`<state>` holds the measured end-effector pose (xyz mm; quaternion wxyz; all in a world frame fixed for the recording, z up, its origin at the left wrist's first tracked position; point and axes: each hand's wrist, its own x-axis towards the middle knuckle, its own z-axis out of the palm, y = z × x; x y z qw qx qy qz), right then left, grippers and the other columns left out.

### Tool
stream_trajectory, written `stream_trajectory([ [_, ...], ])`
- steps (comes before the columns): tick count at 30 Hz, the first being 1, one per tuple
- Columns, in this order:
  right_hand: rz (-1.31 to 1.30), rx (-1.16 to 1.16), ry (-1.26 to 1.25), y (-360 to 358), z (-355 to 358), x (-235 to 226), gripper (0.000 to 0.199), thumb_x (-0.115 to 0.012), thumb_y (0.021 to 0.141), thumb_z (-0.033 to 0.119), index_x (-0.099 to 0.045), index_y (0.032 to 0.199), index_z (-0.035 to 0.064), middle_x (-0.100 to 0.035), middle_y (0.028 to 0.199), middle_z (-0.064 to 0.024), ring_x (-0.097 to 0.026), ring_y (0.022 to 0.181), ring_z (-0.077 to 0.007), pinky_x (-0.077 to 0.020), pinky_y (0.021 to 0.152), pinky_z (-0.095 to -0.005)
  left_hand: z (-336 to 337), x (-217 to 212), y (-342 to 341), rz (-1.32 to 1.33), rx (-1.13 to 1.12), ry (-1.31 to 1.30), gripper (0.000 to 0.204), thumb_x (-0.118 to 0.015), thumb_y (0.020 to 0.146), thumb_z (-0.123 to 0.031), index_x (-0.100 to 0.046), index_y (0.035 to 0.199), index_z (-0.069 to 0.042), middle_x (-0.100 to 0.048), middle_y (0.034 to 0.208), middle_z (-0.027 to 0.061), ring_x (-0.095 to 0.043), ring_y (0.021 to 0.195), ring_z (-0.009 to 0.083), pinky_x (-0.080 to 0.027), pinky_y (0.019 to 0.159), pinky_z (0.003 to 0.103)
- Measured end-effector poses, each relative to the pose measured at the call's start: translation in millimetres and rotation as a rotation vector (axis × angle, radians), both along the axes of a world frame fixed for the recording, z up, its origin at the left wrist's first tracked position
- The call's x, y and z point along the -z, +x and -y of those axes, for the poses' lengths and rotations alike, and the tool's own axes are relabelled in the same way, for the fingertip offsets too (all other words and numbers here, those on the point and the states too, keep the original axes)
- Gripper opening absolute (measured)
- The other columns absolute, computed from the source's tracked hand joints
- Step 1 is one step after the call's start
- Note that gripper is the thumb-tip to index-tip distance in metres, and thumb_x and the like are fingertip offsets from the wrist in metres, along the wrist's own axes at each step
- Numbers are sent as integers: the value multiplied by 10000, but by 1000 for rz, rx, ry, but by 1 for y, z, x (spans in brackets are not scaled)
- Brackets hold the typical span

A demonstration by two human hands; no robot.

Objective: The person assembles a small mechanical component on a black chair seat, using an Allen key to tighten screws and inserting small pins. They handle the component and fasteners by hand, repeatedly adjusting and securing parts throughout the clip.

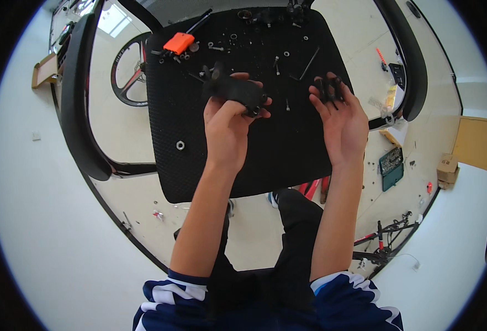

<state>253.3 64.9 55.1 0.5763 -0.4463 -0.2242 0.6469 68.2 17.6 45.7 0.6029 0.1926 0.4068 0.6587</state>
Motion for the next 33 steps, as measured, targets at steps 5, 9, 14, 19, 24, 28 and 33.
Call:
stream_trajectory([
  [5, 8, -31, 39, -8, 9, -4, 381, -469, 1034, 148, -502, 1314, -108, -625, 1188, -234, -692, 1032, -318, -584, 897, -332, 5, -5, -1, 162, -55, 79, 438, -558, 896, -185, -490, 1277, 19, -604, 1176, 232, -629, 1093, 324, -501, 962, 428],
  [9, 289, -177, 83, -28, 19, -11, 335, -581, 976, 61, -549, 1269, -99, -685, 1075, -202, -728, 898, -262, -612, 740, -270, 6, -1, 0, 170, -79, -26, 399, -536, 1000, -329, -493, 1220, 1, -579, 1263, 264, -592, 1202, 343, -468, 1041, 446],
  [14, 491, -304, 105, -36, 24, -4, 322, -640, 931, 42, -610, 1226, -86, -710, 1029, -172, -715, 795, -192, -594, 671, -267, 6, -4, -1, 315, -121, -12, 420, -487, 1039, -423, -510, 1150, -19, -607, 1280, 224, -558, 1269, 302, -460, 1061, 407],
  [19, -187, -491, 35, -56, 37, -1, 449, -575, 936, 41, -531, 1366, -80, -665, 1151, -216, -718, 904, -237, -600, 809, -334, 3, -6, 3, -48, -50, -44, 426, -373, 1072, -452, -469, 1200, -58, -545, 1412, 216, -453, 1382, 299, -382, 1147, 436],
  [24, -75, -537, 80, -55, 35, -7, 466, -600, 956, 109, -520, 1369, -92, -679, 1112, -203, -716, 959, -238, -606, 832, -362, 5, -8, -3, -160, -41, 82, 468, -276, 1074, -516, -436, 1221, -102, -526, 1442, 195, -442, 1392, 291, -383, 1143, 419],
  [28, 155, -438, 168, -56, 32, -3, 445, -738, 906, 112, -603, 1298, -49, -712, 1049, -170, -718, 910, -193, -610, 731, -295, 6, -5, -5, -65, -96, 84, 451, -261, 1070, -535, -427, 1198, -136, -511, 1450, 186, -435, 1399, 288, -393, 1129, 438],
  [33, 37, -410, 82, -66, 38, -2, 454, -784, 873, 126, -620, 1241, -82, -725, 996, -167, -722, 787, -167, -599, 671, -261, 5, -3, -3, -30, -92, 151, 431, -243, 1068, -545, -430, 1143, -165, -495, 1459, 182, -443, 1392, 287, -417, 1097, 448],
])
